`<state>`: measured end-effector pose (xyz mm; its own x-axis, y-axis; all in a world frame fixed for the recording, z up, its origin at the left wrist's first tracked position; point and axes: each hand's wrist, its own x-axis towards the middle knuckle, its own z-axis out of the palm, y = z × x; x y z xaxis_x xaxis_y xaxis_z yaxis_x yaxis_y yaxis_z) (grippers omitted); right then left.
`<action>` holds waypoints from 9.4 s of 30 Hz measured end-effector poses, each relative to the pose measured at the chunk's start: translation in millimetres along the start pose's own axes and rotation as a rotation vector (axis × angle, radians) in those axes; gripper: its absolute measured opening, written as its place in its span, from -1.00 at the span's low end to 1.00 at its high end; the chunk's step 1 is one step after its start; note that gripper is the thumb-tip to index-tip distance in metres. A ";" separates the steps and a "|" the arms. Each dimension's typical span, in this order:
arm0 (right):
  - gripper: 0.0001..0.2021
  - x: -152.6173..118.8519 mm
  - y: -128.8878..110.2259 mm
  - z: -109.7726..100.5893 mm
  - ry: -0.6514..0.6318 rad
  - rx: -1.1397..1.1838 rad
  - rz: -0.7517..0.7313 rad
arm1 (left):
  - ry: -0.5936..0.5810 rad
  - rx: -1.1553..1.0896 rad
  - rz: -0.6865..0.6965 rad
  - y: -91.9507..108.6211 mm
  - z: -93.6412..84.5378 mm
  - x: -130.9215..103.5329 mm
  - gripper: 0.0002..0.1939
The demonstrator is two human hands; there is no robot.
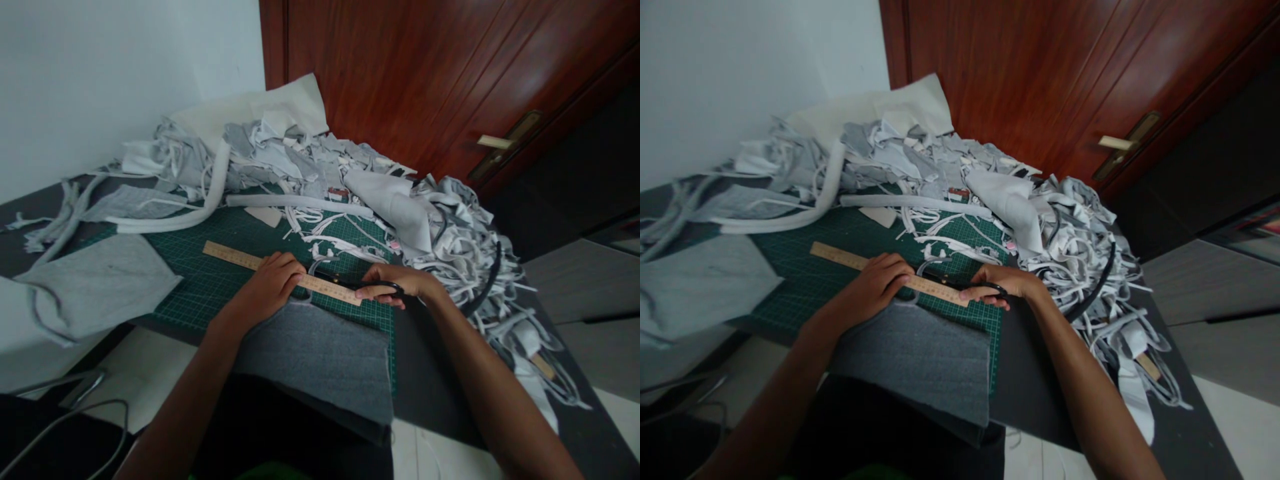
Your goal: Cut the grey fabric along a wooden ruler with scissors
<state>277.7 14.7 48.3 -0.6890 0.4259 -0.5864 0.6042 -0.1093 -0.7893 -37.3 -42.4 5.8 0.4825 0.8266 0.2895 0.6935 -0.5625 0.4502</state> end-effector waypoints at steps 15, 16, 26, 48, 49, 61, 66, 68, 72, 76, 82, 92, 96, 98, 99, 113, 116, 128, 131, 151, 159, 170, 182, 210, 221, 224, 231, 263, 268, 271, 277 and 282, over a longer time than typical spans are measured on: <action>-0.45 0.1 -1.8 0.1 -0.003 0.004 0.010 | 0.030 0.045 -0.087 8.1 7.3 -0.9 -0.75; -0.45 0.2 -1.8 0.1 -0.005 0.004 0.008 | 0.027 0.049 -0.092 8.1 7.7 -0.7 -0.75; -0.46 0.7 -0.5 -0.2 0.003 0.000 0.002 | 0.042 0.058 -0.102 7.0 11.1 -0.2 -0.77; -0.46 0.2 -2.1 0.6 0.010 0.016 0.022 | 0.042 0.072 -0.104 5.3 11.6 -0.1 -0.78; -0.46 0.5 -2.0 0.6 0.006 0.016 0.018 | 0.043 0.071 -0.102 5.0 11.8 -0.2 -0.78; -0.45 1.9 -0.2 -0.1 0.014 0.025 0.050 | 0.034 0.056 -0.093 4.3 11.4 -1.0 -0.72; -0.44 1.2 -2.6 0.6 0.016 0.019 0.063 | -0.007 -0.031 -0.067 9.6 3.2 -4.4 -0.63; -0.43 1.3 -2.2 0.6 0.018 0.015 0.063 | -0.056 -0.041 -0.058 11.9 -0.2 -5.6 -0.72; -0.44 1.1 -0.6 0.8 0.022 0.021 0.044 | -0.071 -0.001 -0.040 11.8 -1.1 -6.6 -0.43; -0.43 0.2 -0.1 1.3 0.023 0.019 0.023 | -0.081 -0.006 -0.033 7.4 4.0 -4.9 -0.65; -0.41 0.4 -1.8 1.2 0.038 0.003 0.023 | -0.147 0.030 0.077 10.3 4.3 -0.4 -0.85; -0.41 4.3 3.4 -4.4 -0.001 0.071 -0.003 | -0.169 0.275 0.295 -2.6 -13.4 20.9 -0.81; -0.42 4.1 3.9 -4.9 -0.007 0.070 -0.021 | -0.073 0.282 0.308 -23.6 -31.2 52.4 -0.76; -0.42 3.6 3.3 -4.5 -0.007 0.073 -0.036 | -0.022 0.306 0.289 -34.7 -37.9 72.3 -0.74; -0.42 3.4 3.0 -4.3 -0.004 0.075 -0.041 | -0.009 0.308 0.280 -39.9 -39.8 82.3 -0.75; -0.39 0.9 0.4 -2.2 0.030 0.074 -0.022 | -0.118 0.155 0.266 -60.8 -13.1 98.8 -0.76; -0.40 0.5 0.0 -1.7 0.030 0.074 -0.019 | -0.127 0.097 0.265 -60.4 -12.1 95.1 -0.70; -0.40 -0.2 1.0 -0.6 0.038 0.078 -0.014 | -0.204 -0.111 0.317 -48.5 -13.0 90.9 -0.59; -0.41 -0.5 0.4 -1.1 0.031 0.064 -0.018 | -0.203 -0.121 0.302 -46.9 -13.7 90.9 -0.61; -0.42 -0.3 0.2 -2.2 0.033 0.070 -0.035 | -0.066 -0.160 0.335 -43.8 -17.5 94.0 -0.66; -0.40 0.5 2.6 -1.2 0.042 0.088 -0.019 | 0.047 0.011 0.298 -62.6 -16.0 99.1 -0.60; -0.40 1.1 4.3 -1.3 0.030 0.067 -0.026 | 0.025 0.087 0.211 -60.7 -34.0 93.5 -0.60; -0.42 2.3 5.4 -1.6 0.010 0.085 -0.040 | -0.176 0.084 0.122 -58.0 -28.2 88.9 -0.72; -0.30 -39.8 16.4 -38.4 -0.091 -0.115 -0.164 | -0.111 -0.411 0.035 -58.1 -32.8 96.7 -0.47; -0.31 -39.1 8.9 -39.1 -0.002 -0.267 -0.144 | -0.184 -0.535 -0.010 -56.6 -35.5 95.2 -0.48; -0.34 -35.9 6.9 -37.6 0.054 -0.324 -0.147 | -0.193 -0.552 -0.032 -55.6 -36.4 94.9 -0.47; -0.39 -29.2 7.8 -36.6 0.087 -0.318 -0.169 | -0.207 -0.687 -0.046 -46.8 -40.4 91.4 -0.46; -0.38 -20.5 13.7 -33.9 -0.012 -0.137 -0.333 | -0.200 -0.968 -0.099 -42.3 -28.5 85.3 -0.46; -0.39 -21.6 13.1 -35.1 -0.005 -0.144 -0.294 | -0.209 -0.937 -0.077 -42.3 -30.2 86.1 -0.44; -0.39 -22.7 12.6 -34.5 0.000 -0.139 -0.270 | -0.214 -0.892 -0.092 -42.7 -31.4 86.6 -0.45; -0.37 -24.1 11.2 -32.6 0.012 -0.126 -0.269 | -0.201 -0.925 -0.106 -39.9 -32.2 85.5 -0.48; -0.37 -24.9 10.4 -32.7 0.015 -0.138 -0.276 | -0.227 -0.934 -0.137 -39.3 -32.6 85.2 -0.51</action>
<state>314.2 32.3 60.7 -0.8294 0.4356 -0.3497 0.4443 0.1348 -0.8857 -40.9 50.7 40.3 0.5888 0.8061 0.0591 0.0941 -0.1410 0.9855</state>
